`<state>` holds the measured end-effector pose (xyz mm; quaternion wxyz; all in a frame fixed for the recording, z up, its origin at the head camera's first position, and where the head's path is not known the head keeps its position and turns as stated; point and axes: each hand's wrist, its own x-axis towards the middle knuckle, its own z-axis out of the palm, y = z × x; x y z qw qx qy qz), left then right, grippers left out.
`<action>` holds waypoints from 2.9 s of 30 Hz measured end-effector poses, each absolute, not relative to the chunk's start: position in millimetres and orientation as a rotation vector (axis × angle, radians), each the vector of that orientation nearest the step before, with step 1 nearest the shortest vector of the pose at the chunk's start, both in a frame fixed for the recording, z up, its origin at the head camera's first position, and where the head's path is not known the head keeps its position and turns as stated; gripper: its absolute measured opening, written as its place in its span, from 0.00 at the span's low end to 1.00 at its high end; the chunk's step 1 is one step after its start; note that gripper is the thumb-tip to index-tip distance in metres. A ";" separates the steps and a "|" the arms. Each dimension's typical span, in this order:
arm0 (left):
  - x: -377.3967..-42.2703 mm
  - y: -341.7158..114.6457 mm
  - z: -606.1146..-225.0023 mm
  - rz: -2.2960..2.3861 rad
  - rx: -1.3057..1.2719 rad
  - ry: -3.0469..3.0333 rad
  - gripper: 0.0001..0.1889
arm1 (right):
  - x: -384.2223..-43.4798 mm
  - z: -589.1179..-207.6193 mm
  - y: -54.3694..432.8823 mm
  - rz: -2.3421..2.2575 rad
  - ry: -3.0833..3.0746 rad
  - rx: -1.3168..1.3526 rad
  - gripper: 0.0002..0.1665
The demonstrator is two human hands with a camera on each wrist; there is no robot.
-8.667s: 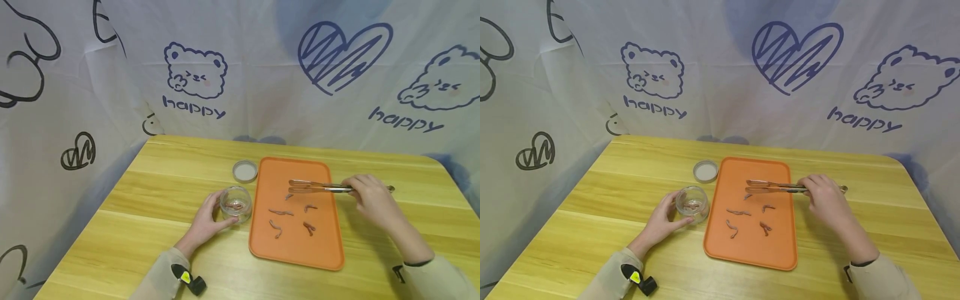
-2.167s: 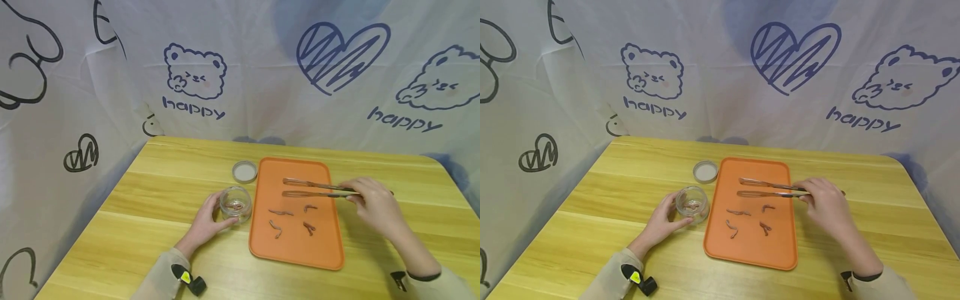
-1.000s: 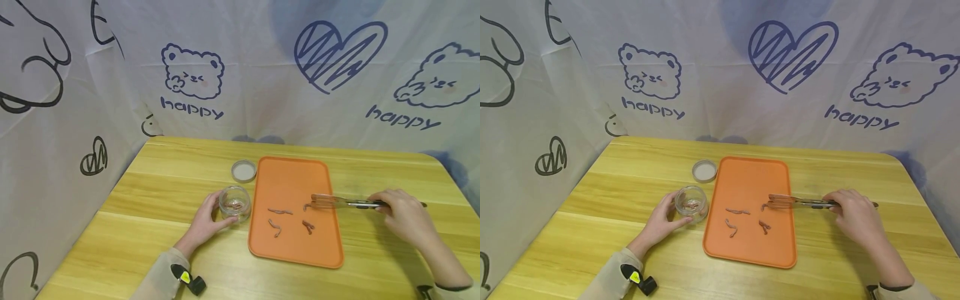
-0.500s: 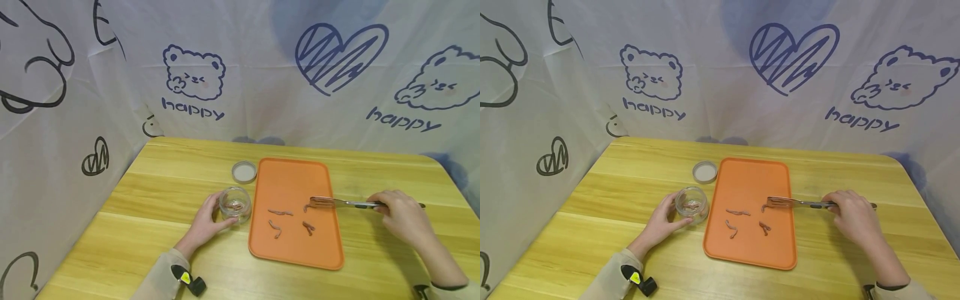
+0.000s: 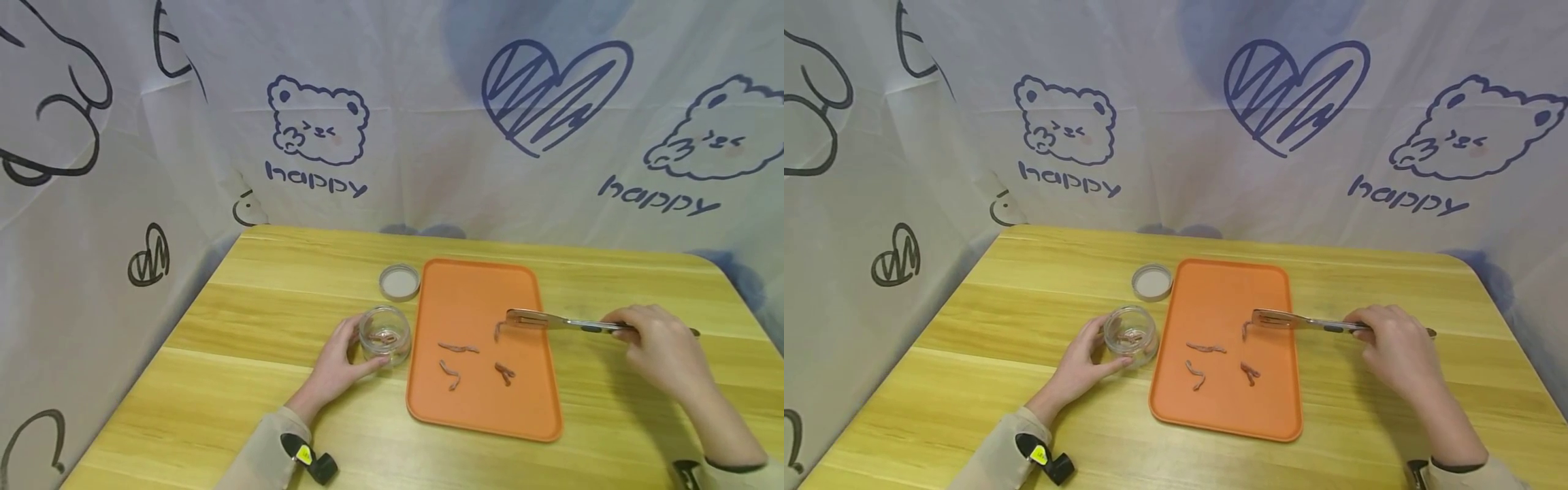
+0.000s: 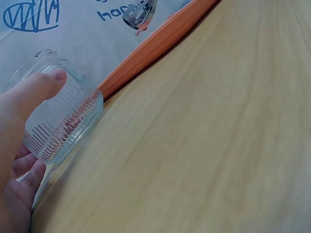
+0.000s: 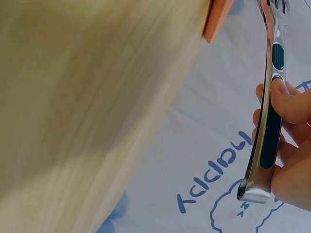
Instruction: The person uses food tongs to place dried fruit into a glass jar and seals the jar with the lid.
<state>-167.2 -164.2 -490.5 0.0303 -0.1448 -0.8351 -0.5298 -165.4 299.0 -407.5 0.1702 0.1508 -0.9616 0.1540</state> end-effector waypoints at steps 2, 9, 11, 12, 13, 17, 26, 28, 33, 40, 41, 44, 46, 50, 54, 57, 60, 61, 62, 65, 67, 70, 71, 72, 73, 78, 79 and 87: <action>-167.1 -164.2 -491.3 -1.632 -0.442 -2.575 0.42 | -165.4 -406.6 298.3 0.435 -2.744 0.410 0.11; -167.3 -164.0 -493.0 -1.631 -0.445 -2.570 0.42 | -165.8 -401.7 290.9 0.441 -2.735 0.371 0.11; -167.2 -164.0 -492.5 -1.631 -0.444 -2.572 0.42 | -166.1 -399.0 286.7 0.446 -2.708 0.378 0.11; -167.2 -164.1 -492.3 -1.631 -0.442 -2.573 0.42 | -166.1 -397.8 284.4 0.448 -2.692 0.382 0.11; -167.2 -164.0 -492.1 -1.631 -0.441 -2.574 0.42 | -166.0 -396.7 281.9 0.451 -2.677 0.385 0.11; -167.1 -163.8 -490.9 -1.631 -0.439 -2.578 0.42 | -166.4 -393.9 270.9 0.467 -2.616 0.402 0.10; -166.8 -163.2 -487.9 -1.644 -0.439 -2.580 0.42 | -169.7 -386.7 245.9 0.493 -2.508 0.478 0.11; -166.8 -163.1 -487.3 -1.643 -0.441 -2.581 0.42 | -170.7 -385.4 240.7 0.503 -2.500 0.495 0.11; -166.9 -163.4 -487.6 -1.630 -0.446 -2.582 0.41 | -173.4 -383.2 227.9 0.519 -2.476 0.529 0.11; -166.2 -163.5 -487.9 -1.639 -0.443 -2.578 0.42 | -177.7 -382.1 211.6 0.535 -2.430 0.582 0.11; -166.1 -163.5 -488.1 -1.639 -0.443 -2.578 0.42 | -177.9 -381.8 209.1 0.535 -2.428 0.587 0.11; -166.1 -163.5 -488.9 -1.638 -0.444 -2.575 0.42 | -177.9 -380.6 200.7 0.538 -2.428 0.601 0.11; -166.2 -163.5 -489.4 -1.636 -0.443 -2.574 0.42 | -178.0 -380.2 194.8 0.541 -2.425 0.616 0.11; -166.4 -163.8 -490.0 -1.639 -0.446 -2.571 0.42 | -179.6 -380.8 182.6 0.528 -2.421 0.662 0.11; -166.5 -164.1 -490.2 -1.645 -0.444 -2.573 0.42 | -182.1 -382.9 172.2 0.510 -2.416 0.715 0.10; -166.6 -164.2 -490.1 -1.648 -0.440 -2.572 0.42 | -184.3 -385.1 165.7 0.509 -2.404 0.764 0.10; -167.1 -163.7 -490.5 -1.651 -0.439 -2.572 0.41 | -186.0 -387.2 160.7 0.514 -2.379 0.822 0.10; -167.2 -163.7 -490.7 -1.651 -0.439 -2.572 0.41 | -186.3 -387.6 159.2 0.516 -2.371 0.840 0.11; -167.4 -163.6 -490.9 -1.652 -0.439 -2.572 0.41 | -186.6 -388.2 157.9 0.517 -2.362 0.854 0.11; -167.6 -163.6 -491.3 -1.657 -0.441 -2.569 0.42 | -187.2 -389.4 154.4 0.514 -2.348 0.883 0.12; -167.7 -163.5 -491.3 -1.661 -0.444 -2.565 0.42 | -187.5 -390.4 152.8 0.515 -2.344 0.891 0.12; -168.3 -163.7 -491.7 -1.660 -0.444 -2.565 0.42 | -187.9 -392.1 151.6 0.517 -2.341 0.891 0.12; -168.5 -163.7 -491.8 -1.657 -0.443 -2.568 0.42 | -188.0 -392.6 151.5 0.518 -2.341 0.889 0.12; -168.8 -163.6 -491.9 -1.655 -0.442 -2.570 0.42 | -188.0 -393.1 151.4 0.520 -2.342 0.886 0.12; -168.8 -163.6 -491.9 -1.651 -0.441 -2.574 0.42 | -187.8 -393.6 151.5 0.521 -2.344 0.883 0.12; -168.6 -163.4 -492.3 -1.630 -0.432 -2.587 0.42 | -186.0 -396.0 152.7 0.525 -2.359 0.878 0.13; -168.3 -163.5 -492.5 -1.627 -0.431 -2.586 0.42 | -185.6 -396.5 153.0 0.525 -2.360 0.879 0.14; -168.2 -163.1 -493.4 -1.627 -0.429 -2.581 0.42 | -183.6 -399.4 156.4 0.536 -2.371 0.878 0.14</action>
